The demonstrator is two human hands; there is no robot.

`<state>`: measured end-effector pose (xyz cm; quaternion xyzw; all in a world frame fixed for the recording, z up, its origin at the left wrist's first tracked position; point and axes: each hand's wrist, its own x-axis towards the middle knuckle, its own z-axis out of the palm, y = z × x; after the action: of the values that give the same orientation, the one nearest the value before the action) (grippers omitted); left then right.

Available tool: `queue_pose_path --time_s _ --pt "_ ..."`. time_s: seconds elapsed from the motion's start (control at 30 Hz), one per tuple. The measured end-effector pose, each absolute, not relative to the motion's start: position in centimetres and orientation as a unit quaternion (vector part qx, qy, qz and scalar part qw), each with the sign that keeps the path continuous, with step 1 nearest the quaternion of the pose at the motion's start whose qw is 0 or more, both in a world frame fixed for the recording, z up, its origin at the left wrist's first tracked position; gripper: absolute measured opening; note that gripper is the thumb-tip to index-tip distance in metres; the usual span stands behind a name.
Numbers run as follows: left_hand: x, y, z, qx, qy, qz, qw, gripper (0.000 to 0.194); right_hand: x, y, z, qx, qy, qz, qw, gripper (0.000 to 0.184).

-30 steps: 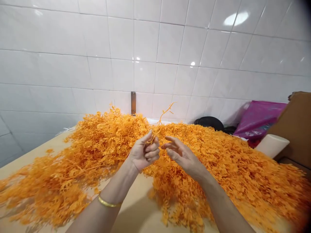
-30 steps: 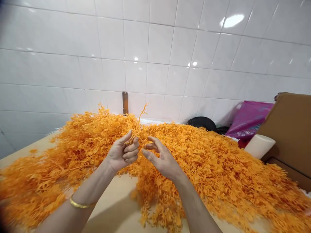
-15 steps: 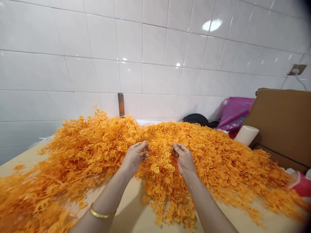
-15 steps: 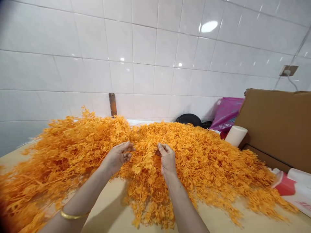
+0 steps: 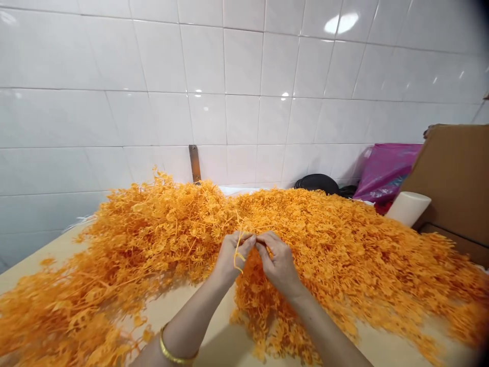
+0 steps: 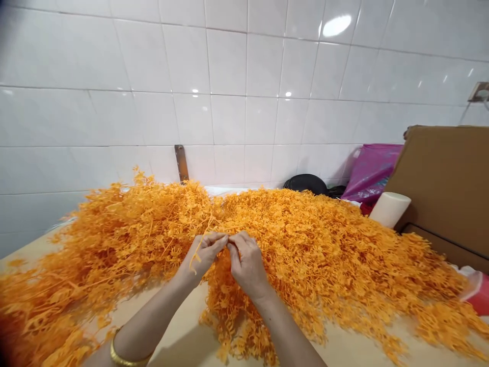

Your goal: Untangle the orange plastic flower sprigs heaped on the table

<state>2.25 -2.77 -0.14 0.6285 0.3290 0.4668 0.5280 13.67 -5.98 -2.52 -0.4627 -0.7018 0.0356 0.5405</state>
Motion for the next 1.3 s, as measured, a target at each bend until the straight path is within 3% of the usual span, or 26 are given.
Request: queue_pose_path --time_s 0.17,0.4,0.63,0.77,0.97,1.17,1.3 --pt "1.7 -2.5 0.6 0.611 0.324 0.483 0.537 0.017 13.6 -5.9 -2.9 -0.472 -0.692 0.02 0.546 0.012" --pt "1.1 -2.0 0.3 0.627 0.326 0.358 0.609 0.025 13.0 -5.8 -3.4 -0.487 -0.688 0.011 0.537 0.018" --pt "-0.6 -0.4 1.3 0.523 0.339 0.514 0.59 0.021 13.8 -5.8 -3.7 -0.502 -0.591 0.096 0.624 0.02" --pt "-1.3 -0.3 2.2 0.492 0.325 0.536 0.604 0.024 13.6 -5.4 -4.5 -0.509 -0.563 0.145 0.635 0.024" --pt "-1.2 -0.3 2.2 0.438 0.309 0.589 0.605 0.029 13.0 -6.6 -4.6 -0.531 -0.653 -0.015 0.539 0.016" --pt "-1.5 0.1 2.5 0.385 0.311 0.638 0.59 0.031 12.1 -11.6 -5.5 -0.422 -0.817 -0.224 0.323 0.024" --pt "-1.4 -0.2 2.6 0.373 0.322 0.639 0.59 0.03 10.9 -13.7 -7.2 -0.322 -0.845 -0.363 0.225 0.026"
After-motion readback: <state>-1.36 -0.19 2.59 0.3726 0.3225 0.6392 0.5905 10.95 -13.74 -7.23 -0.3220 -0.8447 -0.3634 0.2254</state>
